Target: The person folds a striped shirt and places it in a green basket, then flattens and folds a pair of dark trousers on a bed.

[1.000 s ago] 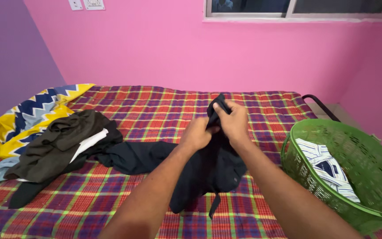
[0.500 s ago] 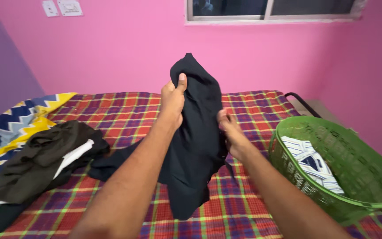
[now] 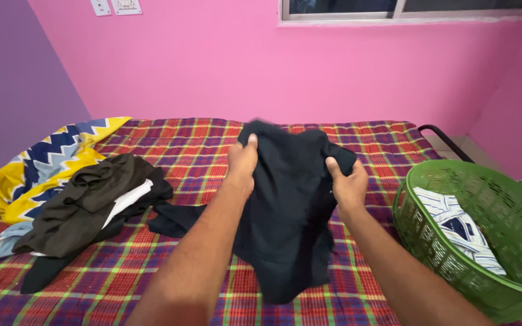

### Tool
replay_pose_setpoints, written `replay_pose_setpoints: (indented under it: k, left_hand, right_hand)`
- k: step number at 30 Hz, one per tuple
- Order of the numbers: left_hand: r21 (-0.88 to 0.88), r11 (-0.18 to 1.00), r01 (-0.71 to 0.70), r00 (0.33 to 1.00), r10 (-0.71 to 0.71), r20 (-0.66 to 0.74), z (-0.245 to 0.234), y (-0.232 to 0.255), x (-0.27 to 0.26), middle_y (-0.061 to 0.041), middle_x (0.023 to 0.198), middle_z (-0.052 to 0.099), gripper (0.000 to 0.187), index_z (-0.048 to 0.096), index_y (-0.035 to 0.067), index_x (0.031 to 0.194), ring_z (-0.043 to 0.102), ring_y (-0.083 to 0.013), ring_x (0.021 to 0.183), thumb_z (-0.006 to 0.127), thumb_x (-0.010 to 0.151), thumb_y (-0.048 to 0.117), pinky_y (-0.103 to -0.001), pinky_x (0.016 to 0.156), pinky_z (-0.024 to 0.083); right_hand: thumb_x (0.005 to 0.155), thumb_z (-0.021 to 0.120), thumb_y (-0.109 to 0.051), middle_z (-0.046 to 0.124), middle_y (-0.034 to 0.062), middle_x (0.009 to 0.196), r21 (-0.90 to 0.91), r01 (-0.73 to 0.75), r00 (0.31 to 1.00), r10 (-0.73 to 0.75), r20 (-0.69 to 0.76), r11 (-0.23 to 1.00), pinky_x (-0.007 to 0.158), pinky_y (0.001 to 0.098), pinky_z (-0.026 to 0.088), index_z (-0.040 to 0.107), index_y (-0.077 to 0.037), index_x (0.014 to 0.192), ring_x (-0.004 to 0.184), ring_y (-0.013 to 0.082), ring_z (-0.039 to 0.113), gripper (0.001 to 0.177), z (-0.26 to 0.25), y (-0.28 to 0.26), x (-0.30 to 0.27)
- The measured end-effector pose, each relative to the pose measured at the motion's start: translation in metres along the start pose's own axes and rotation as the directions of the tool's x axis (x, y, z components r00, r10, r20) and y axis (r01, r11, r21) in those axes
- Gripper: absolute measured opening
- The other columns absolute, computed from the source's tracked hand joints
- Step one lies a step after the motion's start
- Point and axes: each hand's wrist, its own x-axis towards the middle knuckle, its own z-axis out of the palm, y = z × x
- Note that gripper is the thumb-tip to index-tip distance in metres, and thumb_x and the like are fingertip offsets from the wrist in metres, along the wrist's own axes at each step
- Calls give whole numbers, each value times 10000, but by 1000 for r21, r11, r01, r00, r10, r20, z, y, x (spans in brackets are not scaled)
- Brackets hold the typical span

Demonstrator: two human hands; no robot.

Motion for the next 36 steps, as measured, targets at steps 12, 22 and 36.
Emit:
replay_pose_setpoints:
  k: [12, 22, 36]
  left_hand:
    - [281, 793, -540, 700, 238, 674, 10, 22, -29, -100, 1312, 654, 811, 474, 91, 1451, 647, -255, 1189, 815, 720, 163, -397, 953, 527]
    - [399, 635, -662, 705, 346, 619, 16, 40, -49, -133, 800, 732, 169, 724, 49, 1006, 679, -225, 715, 730, 898, 178, -390, 688, 521]
    - [319, 699, -640, 760, 515, 396, -4, 65, -11, -82, 816, 685, 177, 685, -22, 1023, 607, -138, 786, 692, 993, 152, -333, 744, 514]
  right_hand:
    - [764, 868, -114, 692, 153, 980, -572, 555, 832, -384, 401, 605, 769, 435, 539, 734, -107, 1116, 887, 320, 679, 376, 20, -56, -4]
    - [812, 851, -275, 701, 133, 1142, -142, 487, 765, -342, 547, 862, 952, 409, 519, 537, -13, 1287, 1107, 245, 682, 626, 10, -38, 9]
    - [502, 973, -575, 367, 283, 1517, -268, 701, 555, -270, 787, 661, 1073, 540, 444, 142, -35, 1488, 1358, 435, 470, 1398, -37, -42, -24]
